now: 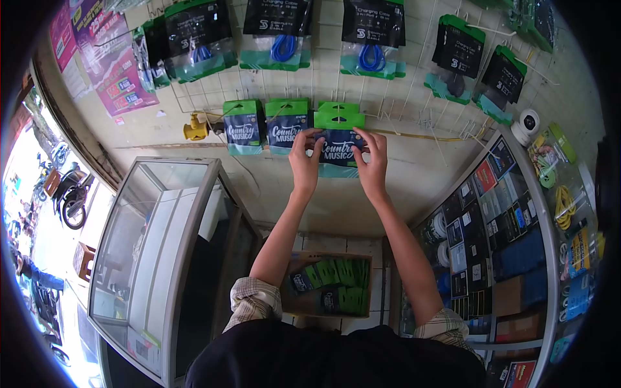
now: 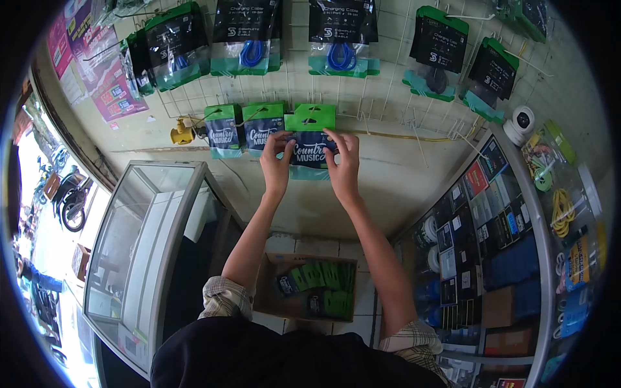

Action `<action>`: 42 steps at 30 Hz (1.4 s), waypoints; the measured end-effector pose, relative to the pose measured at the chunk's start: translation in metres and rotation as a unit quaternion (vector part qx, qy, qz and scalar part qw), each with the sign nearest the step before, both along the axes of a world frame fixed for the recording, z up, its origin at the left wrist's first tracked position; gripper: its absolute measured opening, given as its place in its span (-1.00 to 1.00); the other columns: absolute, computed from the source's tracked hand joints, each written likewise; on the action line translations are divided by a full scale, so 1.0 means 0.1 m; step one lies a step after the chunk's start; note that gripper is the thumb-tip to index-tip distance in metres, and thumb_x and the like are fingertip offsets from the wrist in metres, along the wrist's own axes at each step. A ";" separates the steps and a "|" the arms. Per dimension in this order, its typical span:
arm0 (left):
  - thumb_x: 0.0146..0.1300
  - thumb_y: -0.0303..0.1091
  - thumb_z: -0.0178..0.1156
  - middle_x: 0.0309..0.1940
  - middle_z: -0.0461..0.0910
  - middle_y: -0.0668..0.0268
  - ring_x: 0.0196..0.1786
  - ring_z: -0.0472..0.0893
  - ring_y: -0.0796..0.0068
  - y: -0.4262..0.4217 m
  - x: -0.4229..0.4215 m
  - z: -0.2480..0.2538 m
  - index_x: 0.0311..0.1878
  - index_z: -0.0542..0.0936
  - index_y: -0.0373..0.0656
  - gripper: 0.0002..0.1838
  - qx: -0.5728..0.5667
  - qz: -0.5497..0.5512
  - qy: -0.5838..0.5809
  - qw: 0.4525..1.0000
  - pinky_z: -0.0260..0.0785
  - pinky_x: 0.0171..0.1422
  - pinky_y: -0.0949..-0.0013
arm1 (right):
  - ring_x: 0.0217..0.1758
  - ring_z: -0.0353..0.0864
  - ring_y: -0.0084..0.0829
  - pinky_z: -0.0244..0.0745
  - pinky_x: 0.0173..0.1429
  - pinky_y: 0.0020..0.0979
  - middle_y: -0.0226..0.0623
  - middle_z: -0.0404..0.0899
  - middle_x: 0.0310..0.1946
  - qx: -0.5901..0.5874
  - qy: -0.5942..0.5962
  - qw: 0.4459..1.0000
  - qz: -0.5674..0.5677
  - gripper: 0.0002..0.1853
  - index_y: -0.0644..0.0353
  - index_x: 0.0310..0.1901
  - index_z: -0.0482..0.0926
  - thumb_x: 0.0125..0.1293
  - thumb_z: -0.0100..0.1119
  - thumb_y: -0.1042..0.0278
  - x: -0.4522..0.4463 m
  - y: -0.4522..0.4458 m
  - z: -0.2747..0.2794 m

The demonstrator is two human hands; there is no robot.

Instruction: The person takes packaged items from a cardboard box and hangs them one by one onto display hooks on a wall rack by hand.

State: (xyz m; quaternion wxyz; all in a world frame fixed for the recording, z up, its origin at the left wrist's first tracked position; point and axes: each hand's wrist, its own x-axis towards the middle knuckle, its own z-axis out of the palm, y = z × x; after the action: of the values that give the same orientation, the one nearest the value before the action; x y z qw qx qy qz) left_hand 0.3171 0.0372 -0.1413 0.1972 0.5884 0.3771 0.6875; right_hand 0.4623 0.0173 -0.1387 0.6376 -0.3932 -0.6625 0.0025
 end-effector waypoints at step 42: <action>-0.02 -0.45 0.27 0.11 0.34 -0.08 0.17 0.38 -0.04 -2.35 0.01 -4.17 0.20 0.26 -0.31 -0.34 -0.366 -0.305 0.364 0.801 0.31 0.20 0.12 | 0.14 0.31 -0.07 0.31 0.20 -0.17 -0.07 0.38 -0.02 -0.536 -0.340 0.769 0.072 -0.48 0.25 0.12 0.39 0.04 0.17 0.55 0.23 -2.35 -3.60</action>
State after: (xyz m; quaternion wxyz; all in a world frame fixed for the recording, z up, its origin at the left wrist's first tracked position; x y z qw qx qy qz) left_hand 0.3181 -0.1977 -0.5584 0.4457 0.7640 0.4456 0.1386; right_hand 0.4848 -0.2178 -0.4990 0.0544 -0.5973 -0.7533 0.2699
